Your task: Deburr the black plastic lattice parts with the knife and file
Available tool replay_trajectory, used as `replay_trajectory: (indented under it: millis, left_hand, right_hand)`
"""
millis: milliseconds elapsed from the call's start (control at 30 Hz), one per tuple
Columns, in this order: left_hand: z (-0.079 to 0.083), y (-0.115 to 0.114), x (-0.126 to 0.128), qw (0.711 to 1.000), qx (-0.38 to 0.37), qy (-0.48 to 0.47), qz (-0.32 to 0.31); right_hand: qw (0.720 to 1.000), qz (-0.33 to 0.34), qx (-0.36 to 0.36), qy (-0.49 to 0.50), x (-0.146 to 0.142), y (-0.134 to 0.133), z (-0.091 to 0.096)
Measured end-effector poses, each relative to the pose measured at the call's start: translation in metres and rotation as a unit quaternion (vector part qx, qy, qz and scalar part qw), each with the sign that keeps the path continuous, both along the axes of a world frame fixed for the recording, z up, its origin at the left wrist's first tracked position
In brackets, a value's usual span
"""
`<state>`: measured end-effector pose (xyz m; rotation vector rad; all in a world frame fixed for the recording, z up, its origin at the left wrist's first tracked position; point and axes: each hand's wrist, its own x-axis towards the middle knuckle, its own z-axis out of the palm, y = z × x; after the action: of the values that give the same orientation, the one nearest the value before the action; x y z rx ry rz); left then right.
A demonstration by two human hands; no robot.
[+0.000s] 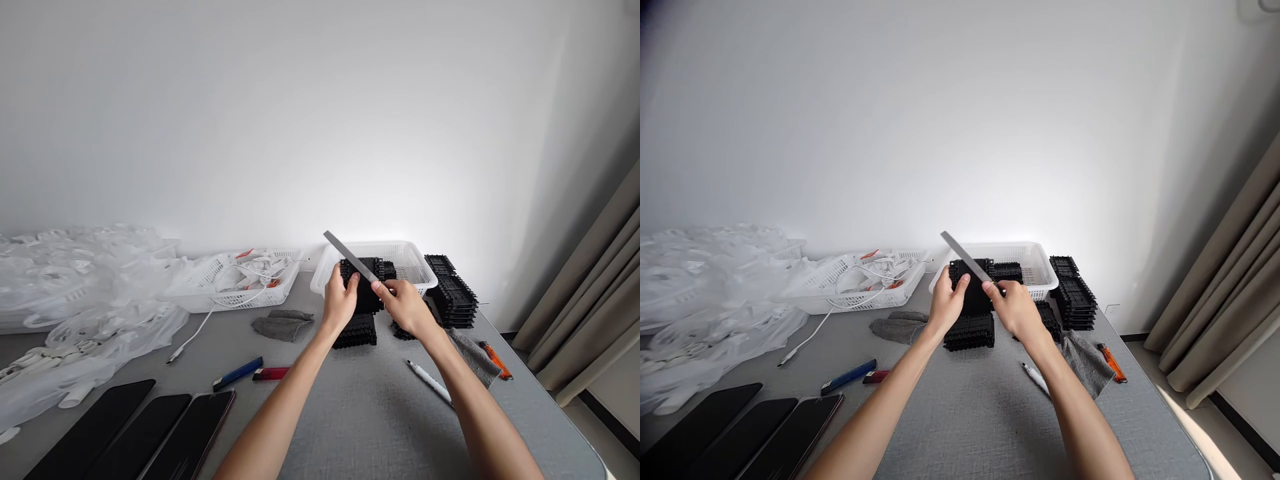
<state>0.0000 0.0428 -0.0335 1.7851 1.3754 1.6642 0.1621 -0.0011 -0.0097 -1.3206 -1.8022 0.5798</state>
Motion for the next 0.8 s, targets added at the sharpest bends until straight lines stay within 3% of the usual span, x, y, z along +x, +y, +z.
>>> replay_trajectory:
  millis: [233, 400, 567, 800]
  left_hand:
    - [-0.004, 0.004, -0.001, 0.999, 0.009, 0.026, 0.022]
    - [-0.002, 0.0, -0.003, 0.996, 0.008, 0.064, 0.061]
    - [-0.001, -0.004, -0.002, 0.994, 0.024, 0.084, 0.061]
    - [-0.003, 0.001, -0.003, 0.993, 0.002, 0.08, 0.092]
  right_hand:
    - [1.0, 0.009, -0.007, -0.01, 0.001, 0.001, 0.0]
    - [0.998, -0.052, 0.016, -0.036, 0.001, -0.001, 0.002]
    - [0.996, -0.063, 0.023, -0.064, 0.001, -0.005, 0.004]
    - [0.977, -0.161, 0.02, -0.137, -0.001, -0.011, 0.01]
